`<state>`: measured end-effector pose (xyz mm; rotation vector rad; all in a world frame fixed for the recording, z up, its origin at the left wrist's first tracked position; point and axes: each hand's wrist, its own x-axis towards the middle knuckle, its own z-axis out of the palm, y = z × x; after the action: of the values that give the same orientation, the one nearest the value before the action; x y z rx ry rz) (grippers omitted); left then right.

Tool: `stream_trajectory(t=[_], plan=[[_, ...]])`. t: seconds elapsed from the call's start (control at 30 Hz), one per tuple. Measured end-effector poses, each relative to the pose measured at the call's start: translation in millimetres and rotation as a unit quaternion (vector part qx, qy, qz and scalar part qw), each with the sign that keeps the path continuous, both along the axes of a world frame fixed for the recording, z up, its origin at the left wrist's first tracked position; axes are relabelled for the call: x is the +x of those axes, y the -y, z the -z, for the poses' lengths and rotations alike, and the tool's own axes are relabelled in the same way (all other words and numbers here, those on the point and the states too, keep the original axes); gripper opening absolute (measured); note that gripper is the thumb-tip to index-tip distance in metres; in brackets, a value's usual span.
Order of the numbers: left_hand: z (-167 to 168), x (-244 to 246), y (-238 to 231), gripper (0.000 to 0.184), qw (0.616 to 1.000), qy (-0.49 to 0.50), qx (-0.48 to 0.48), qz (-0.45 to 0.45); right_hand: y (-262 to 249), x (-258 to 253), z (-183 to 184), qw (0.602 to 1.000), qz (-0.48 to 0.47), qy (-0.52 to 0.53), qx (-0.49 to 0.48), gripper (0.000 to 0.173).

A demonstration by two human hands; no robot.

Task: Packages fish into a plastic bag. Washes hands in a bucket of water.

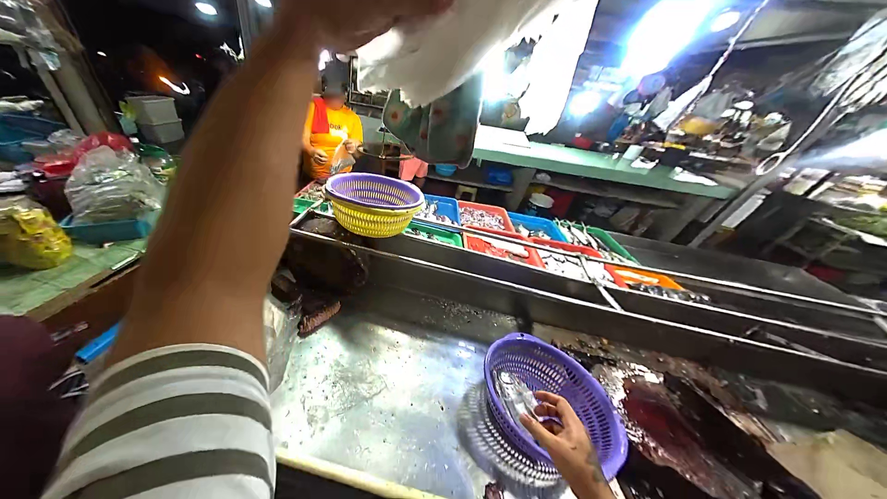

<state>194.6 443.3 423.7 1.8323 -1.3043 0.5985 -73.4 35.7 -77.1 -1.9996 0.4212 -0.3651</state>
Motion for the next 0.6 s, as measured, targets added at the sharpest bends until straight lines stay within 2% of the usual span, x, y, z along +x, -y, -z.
stream_trajectory(t=[0.03, 0.1, 0.13, 0.17, 0.23, 0.3, 0.33, 0.37, 0.4, 0.43, 0.47, 0.53, 0.6], plan=[[2.6, -11.9, -7.3, 0.002, 0.99, -0.01, 0.138, -0.02, -9.5, -1.7, -0.8, 1.0, -0.007, 0.005, 0.028, 0.07], [25.7, -33.8, -7.5, 0.011, 0.918, -0.03, 0.388, -0.07, -33.1, -1.4, -10.9, 0.995, -0.031, 0.033, 0.087, 0.071], [53.5, -45.9, -3.4, 0.018, 0.898, -0.012, 0.431, -0.086, -46.5, 4.2, -19.5, 0.99, -0.055, 0.072, 0.109, 0.072], [86.9, -62.1, 2.7, 0.022, 0.898, -0.009, 0.429, -0.093, -60.9, 13.1, -32.1, 0.979, -0.094, 0.128, 0.126, 0.076], [180.3, -84.5, 18.2, 0.034, 0.947, -0.004, 0.32, -0.039, -92.3, 34.3, -73.0, 0.942, -0.202, 0.238, 0.12, 0.095], [272.1, -106.5, 43.4, 0.035, 0.965, -0.093, 0.237, 0.071, -124.1, 55.6, -127.3, 0.91, -0.293, 0.289, 0.04, 0.118], [307.4, -119.7, 57.0, 0.032, 0.966, -0.111, 0.216, 0.094, -137.9, 64.2, -148.4, 0.904, -0.319, 0.285, -0.007, 0.117], [330.4, -135.7, 68.8, 0.03, 0.96, -0.147, 0.224, 0.084, -148.6, 73.1, -160.9, 0.906, -0.321, 0.271, -0.053, 0.101], [348.1, -149.4, 78.7, 0.03, 0.946, -0.202, 0.244, 0.068, -154.7, 81.9, -164.1, 0.916, -0.301, 0.254, -0.075, 0.069], [373.9, -156.4, 90.2, 0.025, 0.949, -0.211, 0.219, 0.078, -155.6, 88.7, -159.2, 0.93, -0.275, 0.238, -0.053, 0.033], [397.2, -163.5, 97.0, 0.024, 0.955, -0.212, 0.187, 0.094, -148.4, 92.4, -149.4, 0.942, -0.248, 0.227, -0.007, 0.014], [419.4, -185.3, 88.1, 0.028, 0.968, -0.216, 0.089, 0.09, -113.0, 91.5, -128.8, 0.96, -0.167, 0.217, 0.058, 0.016], [424.2, -204.1, 70.2, 0.024, 0.977, -0.168, -0.133, -0.009, -68.6, 72.5, -107.2, 0.968, -0.12, 0.211, 0.068, 0.021]])
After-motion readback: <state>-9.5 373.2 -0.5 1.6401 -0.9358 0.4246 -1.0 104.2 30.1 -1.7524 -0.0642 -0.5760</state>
